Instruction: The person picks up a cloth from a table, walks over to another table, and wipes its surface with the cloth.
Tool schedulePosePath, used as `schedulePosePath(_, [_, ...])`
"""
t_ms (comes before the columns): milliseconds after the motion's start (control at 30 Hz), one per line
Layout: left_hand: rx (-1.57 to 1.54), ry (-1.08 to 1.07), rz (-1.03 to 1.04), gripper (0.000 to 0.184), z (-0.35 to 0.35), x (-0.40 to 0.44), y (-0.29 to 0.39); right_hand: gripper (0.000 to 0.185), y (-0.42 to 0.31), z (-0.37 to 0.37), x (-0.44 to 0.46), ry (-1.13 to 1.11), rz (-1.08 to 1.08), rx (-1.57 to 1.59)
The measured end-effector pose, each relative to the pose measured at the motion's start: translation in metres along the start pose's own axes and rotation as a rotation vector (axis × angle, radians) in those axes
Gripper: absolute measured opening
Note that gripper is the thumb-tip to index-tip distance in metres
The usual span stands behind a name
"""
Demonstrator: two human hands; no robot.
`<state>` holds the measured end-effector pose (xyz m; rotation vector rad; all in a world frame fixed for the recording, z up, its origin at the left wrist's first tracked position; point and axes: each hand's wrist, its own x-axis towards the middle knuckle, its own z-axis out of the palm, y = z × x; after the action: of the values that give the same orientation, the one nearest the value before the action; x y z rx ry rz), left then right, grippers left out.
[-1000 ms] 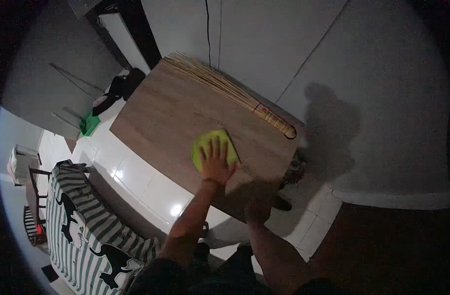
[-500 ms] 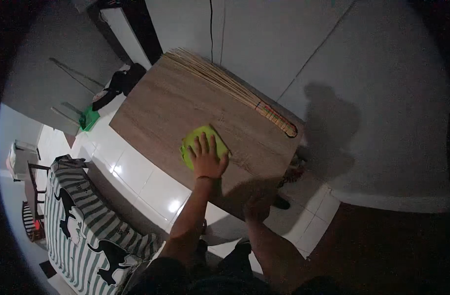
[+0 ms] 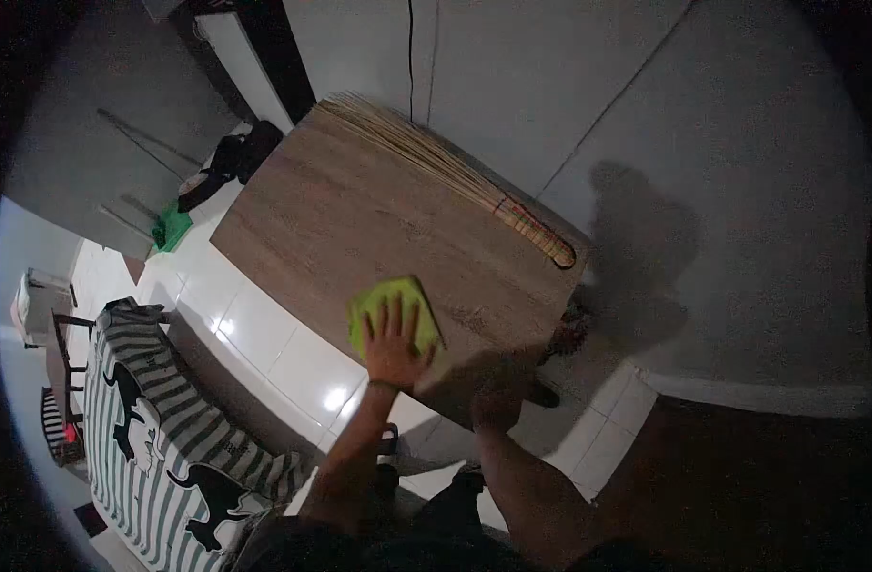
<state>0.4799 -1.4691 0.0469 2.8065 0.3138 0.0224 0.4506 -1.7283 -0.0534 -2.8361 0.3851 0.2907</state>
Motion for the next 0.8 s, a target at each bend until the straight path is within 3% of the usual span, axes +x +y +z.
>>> schedulePosePath(33, [0.005, 0.049, -0.088, 0.087, -0.005, 0.013, -0.006, 0.073, -0.007, -0.012, 0.000, -0.001, -0.002, -0.002])
schedulePosePath(100, [0.018, 0.109, -0.131, 0.088, 0.008, 0.046, -0.012, 0.074, -0.036, -0.050, 0.003, -0.249, 0.055, -0.101])
schedulePosePath(167, [0.034, 0.170, -0.167, 0.089, 0.011, 0.064, -0.005, 0.074, -0.036, -0.051, 0.000, -0.240, 0.048, -0.068])
schedulePosePath(233, [0.130, 0.019, -0.117, 0.088, 0.012, 0.076, 0.019, 0.073, -0.042, -0.059, -0.004, -0.229, 0.045, -0.040])
schedulePosePath(300, [0.185, -0.001, -0.059, 0.086, 0.027, 0.060, 0.036, 0.072, -0.075, -0.099, -0.018, -0.203, 0.187, 0.244])
schedulePosePath(367, [0.022, -0.053, 0.162, 0.086, 0.039, 0.032, 0.047, 0.073, -0.081, -0.106, -0.011, -0.236, 0.257, 0.285])
schedulePosePath(400, [0.022, -0.053, 0.164, 0.086, 0.056, 0.016, 0.044, 0.073, -0.079, -0.107, -0.007, -0.268, 0.326, 0.323])
schedulePosePath(433, [0.284, 0.120, 0.283, 0.087, 0.079, 0.002, 0.036, 0.073, -0.060, -0.085, -0.004, -0.267, 0.327, 0.322])
schedulePosePath(467, [0.546, 0.294, 0.398, 0.088, 0.091, -0.008, 0.030, 0.074, -0.026, -0.042, -0.001, -0.177, 0.081, 0.083])
schedulePosePath(500, [0.545, 0.294, 0.396, 0.088, 0.085, -0.012, 0.025, 0.075, -0.019, -0.033, 0.000, -0.084, -0.166, -0.155])
schedulePosePath(533, [0.424, 0.202, 0.369, 0.087, 0.079, -0.019, 0.018, 0.075, -0.014, -0.025, 0.001, -0.086, -0.166, -0.157])
schedulePosePath(600, [0.298, 0.105, 0.340, 0.086, 0.048, -0.024, 0.009, 0.077, -0.035, -0.048, -0.001, -0.079, 0.169, 0.289])
schedulePosePath(633, [0.174, 0.026, 0.171, 0.086, 0.016, -0.011, 0.006, 0.077, -0.031, -0.046, -0.003, -0.081, 0.170, 0.284])
schedulePosePath(667, [0.050, -0.054, 0.001, 0.085, -0.001, 0.005, 0.003, 0.079, -0.030, -0.048, -0.005, -0.120, 0.058, 0.072])
schedulePosePath(700, [0.048, -0.055, -0.001, 0.085, 0.000, 0.022, -0.001, 0.082, -0.030, -0.049, -0.005, -0.158, -0.056, -0.140])
schedulePosePath(733, [0.072, 0.032, -0.121, 0.087, 0.008, 0.039, -0.008, 0.082, -0.028, -0.044, -0.005, -0.159, -0.056, -0.141])
schedulePosePath(800, [0.099, 0.118, -0.238, 0.088, 0.013, 0.060, -0.007, 0.084, -0.036, -0.041, -0.002, -0.149, 0.310, 0.163])
